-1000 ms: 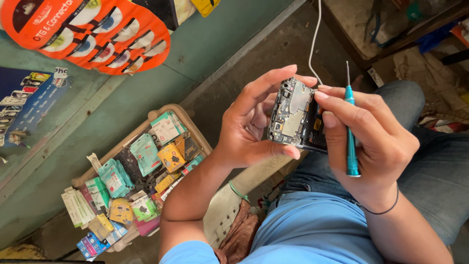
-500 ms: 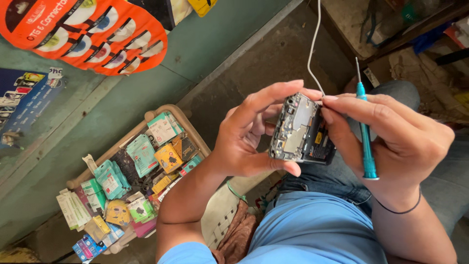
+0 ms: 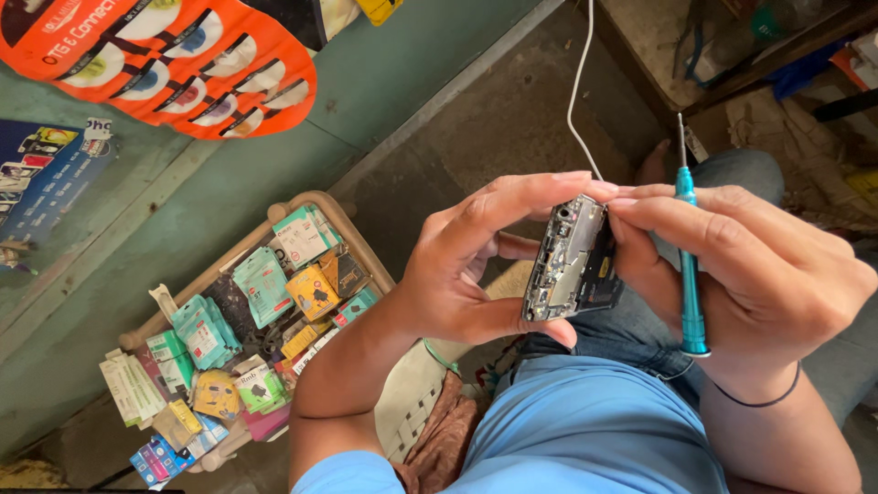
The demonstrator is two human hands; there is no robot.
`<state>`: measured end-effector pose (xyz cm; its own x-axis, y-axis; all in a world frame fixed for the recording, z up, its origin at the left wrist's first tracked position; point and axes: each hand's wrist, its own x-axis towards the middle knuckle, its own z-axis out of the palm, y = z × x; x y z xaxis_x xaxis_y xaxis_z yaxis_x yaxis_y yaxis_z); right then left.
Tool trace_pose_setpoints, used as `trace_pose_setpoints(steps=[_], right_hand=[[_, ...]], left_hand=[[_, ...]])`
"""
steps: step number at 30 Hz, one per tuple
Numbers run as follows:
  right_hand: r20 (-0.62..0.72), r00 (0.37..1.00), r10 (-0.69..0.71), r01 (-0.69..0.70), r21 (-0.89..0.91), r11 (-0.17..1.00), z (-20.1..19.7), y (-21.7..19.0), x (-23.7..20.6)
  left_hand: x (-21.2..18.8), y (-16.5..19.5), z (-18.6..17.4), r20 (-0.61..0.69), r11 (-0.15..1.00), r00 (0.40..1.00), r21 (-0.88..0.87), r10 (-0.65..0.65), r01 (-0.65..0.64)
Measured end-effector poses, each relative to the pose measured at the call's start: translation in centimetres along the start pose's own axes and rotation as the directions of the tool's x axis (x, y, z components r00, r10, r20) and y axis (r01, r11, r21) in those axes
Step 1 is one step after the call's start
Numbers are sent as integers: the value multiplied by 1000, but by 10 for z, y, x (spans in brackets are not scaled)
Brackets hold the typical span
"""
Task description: The person sits holding a disassembled smartphone in one hand and a small screwdriver in the other, prying and working along the phone's edges and internal frame, turning the device over to reach different sides while manipulating its internal components.
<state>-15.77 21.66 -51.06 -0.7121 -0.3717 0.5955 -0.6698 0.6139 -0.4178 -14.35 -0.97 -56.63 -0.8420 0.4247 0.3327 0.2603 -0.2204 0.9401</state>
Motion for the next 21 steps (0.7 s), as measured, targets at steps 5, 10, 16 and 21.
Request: trace_pose_setpoints(steps=[5, 10, 16, 21], right_hand=[[12, 1000, -5, 5, -3, 1000, -3, -3, 5], [35, 999, 2, -2, 8, 1000, -7, -8, 8], [23, 999, -26, 25, 27, 999, -6, -6, 9], [30, 998, -58, 58, 9, 998, -6, -2, 7]], left_hand=[[-1, 1, 0, 3, 1000, 1000, 19, -20, 20], [0, 2, 0, 14, 996, 1000, 92, 19, -20], [0, 4, 0, 26, 998, 1000, 67, 10, -11], [0, 5, 0, 39, 998, 999, 58, 16, -18]])
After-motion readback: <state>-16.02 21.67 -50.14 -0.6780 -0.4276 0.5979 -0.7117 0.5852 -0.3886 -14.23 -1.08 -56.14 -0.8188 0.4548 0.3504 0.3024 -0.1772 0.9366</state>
